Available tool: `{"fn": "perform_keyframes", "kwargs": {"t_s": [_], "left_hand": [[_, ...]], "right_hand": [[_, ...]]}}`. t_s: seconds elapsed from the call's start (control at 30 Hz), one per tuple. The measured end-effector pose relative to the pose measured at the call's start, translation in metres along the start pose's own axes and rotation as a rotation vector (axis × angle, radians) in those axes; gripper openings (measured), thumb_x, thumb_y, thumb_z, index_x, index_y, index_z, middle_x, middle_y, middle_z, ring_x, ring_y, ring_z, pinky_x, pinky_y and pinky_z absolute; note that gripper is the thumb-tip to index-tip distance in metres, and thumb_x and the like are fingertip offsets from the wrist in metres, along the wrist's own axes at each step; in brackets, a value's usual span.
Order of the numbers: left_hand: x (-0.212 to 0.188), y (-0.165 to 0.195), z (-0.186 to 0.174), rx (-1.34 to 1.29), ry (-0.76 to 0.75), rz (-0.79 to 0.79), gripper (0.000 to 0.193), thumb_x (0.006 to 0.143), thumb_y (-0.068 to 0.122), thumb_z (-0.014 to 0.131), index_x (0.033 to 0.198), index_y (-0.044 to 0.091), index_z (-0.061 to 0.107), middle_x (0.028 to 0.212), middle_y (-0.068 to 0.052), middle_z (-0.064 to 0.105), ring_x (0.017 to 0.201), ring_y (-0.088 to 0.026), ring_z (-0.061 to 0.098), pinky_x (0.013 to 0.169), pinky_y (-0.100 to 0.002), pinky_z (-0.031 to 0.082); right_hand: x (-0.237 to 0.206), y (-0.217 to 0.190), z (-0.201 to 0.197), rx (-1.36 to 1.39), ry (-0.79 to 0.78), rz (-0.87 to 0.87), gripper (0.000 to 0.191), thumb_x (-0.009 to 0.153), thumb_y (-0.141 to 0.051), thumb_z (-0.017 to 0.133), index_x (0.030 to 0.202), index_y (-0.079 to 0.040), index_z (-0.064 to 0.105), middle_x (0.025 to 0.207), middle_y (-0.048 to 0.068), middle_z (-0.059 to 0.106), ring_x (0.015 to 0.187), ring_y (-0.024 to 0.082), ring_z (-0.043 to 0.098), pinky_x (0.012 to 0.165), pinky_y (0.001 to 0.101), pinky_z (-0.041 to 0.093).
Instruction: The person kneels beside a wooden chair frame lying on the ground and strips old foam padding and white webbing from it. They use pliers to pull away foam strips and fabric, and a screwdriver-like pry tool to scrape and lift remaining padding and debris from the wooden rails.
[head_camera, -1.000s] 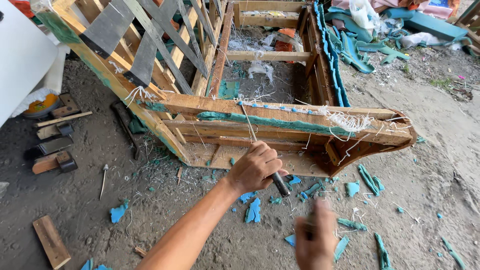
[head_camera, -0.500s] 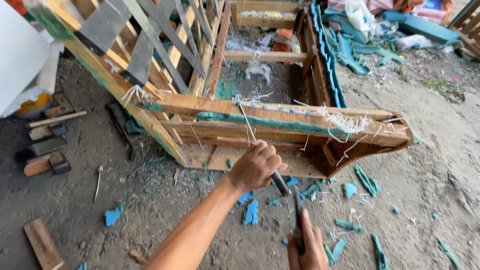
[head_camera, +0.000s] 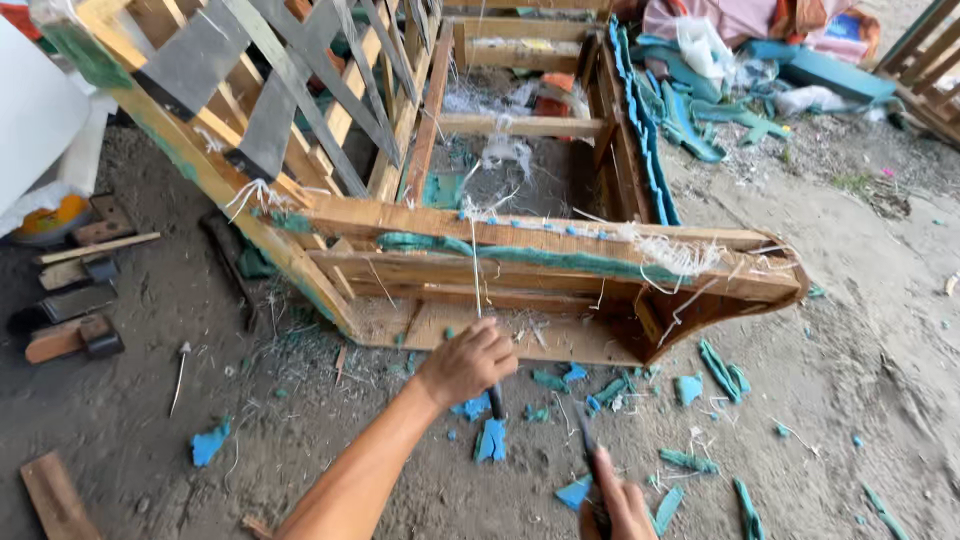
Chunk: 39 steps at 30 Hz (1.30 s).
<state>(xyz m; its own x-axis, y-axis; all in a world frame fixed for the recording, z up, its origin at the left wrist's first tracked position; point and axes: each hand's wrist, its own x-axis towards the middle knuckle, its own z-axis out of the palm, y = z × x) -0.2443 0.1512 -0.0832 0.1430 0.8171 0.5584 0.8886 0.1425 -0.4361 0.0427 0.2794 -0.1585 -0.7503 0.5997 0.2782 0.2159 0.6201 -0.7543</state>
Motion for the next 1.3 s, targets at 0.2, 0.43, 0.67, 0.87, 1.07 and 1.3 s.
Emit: {"fn": "perform_keyframes", "kwargs": {"t_s": [0.2,0.43,0.67,0.87,1.07,1.3], "left_hand": [[0.030,0.022,-0.005,-0.285,0.128,-0.107,0.042,0.104,0.043,0.058,0.070,0.019,0.054,0.070,0.004,0.050,0.074,-0.015,0.047,0.074,-0.032,0.041],[0.087,0.028,-0.020,-0.543,0.252,-0.298,0.054,0.105,0.045,0.058,0.061,0.018,0.042,0.057,0.001,0.038,0.056,-0.017,0.037,0.058,-0.035,0.034],[0.106,0.025,-0.029,-0.513,0.339,-0.419,0.051,0.105,0.042,0.062,0.066,0.012,0.047,0.064,-0.002,0.043,0.066,-0.020,0.045,0.065,-0.038,0.038],[0.113,0.023,-0.034,-0.544,0.373,-0.513,0.048,0.105,0.035,0.065,0.067,0.011,0.047,0.066,-0.004,0.045,0.069,-0.022,0.047,0.069,-0.040,0.041],[0.110,0.021,-0.028,-0.536,0.335,-0.446,0.045,0.103,0.028,0.067,0.065,0.012,0.049,0.061,-0.003,0.045,0.061,-0.021,0.043,0.064,-0.040,0.038],[0.079,0.035,0.001,-0.455,0.273,-0.273,0.045,0.103,0.027,0.070,0.064,0.015,0.050,0.063,-0.001,0.045,0.066,-0.019,0.045,0.070,-0.037,0.043]], "right_hand": [[-0.021,0.054,0.016,0.187,0.007,0.122,0.079,0.080,-0.004,0.073,0.154,-0.011,0.045,0.101,0.010,0.068,0.091,0.020,0.067,0.083,0.0295,0.050],[-0.022,0.046,0.024,0.422,-0.038,0.332,0.083,0.087,-0.006,0.072,0.162,-0.009,0.038,0.099,0.009,0.064,0.082,0.011,0.057,0.076,0.0223,0.046],[-0.002,-0.043,-0.026,0.643,0.243,0.189,0.076,0.091,-0.003,0.064,0.162,-0.003,0.035,0.103,0.008,0.066,0.079,0.010,0.061,0.066,0.0197,0.050],[0.051,-0.102,-0.070,0.423,0.456,-0.025,0.065,0.092,-0.003,0.069,0.151,-0.001,0.042,0.097,0.011,0.062,0.072,0.014,0.057,0.061,0.0230,0.046],[0.051,-0.097,-0.049,0.146,0.327,-0.134,0.052,0.091,-0.004,0.072,0.136,0.004,0.046,0.092,0.015,0.058,0.071,0.018,0.055,0.063,0.0276,0.043],[0.034,-0.068,-0.029,0.182,0.278,-0.188,0.064,0.089,-0.004,0.074,0.147,0.002,0.047,0.111,0.018,0.066,0.089,0.019,0.065,0.081,0.0286,0.051]]}}
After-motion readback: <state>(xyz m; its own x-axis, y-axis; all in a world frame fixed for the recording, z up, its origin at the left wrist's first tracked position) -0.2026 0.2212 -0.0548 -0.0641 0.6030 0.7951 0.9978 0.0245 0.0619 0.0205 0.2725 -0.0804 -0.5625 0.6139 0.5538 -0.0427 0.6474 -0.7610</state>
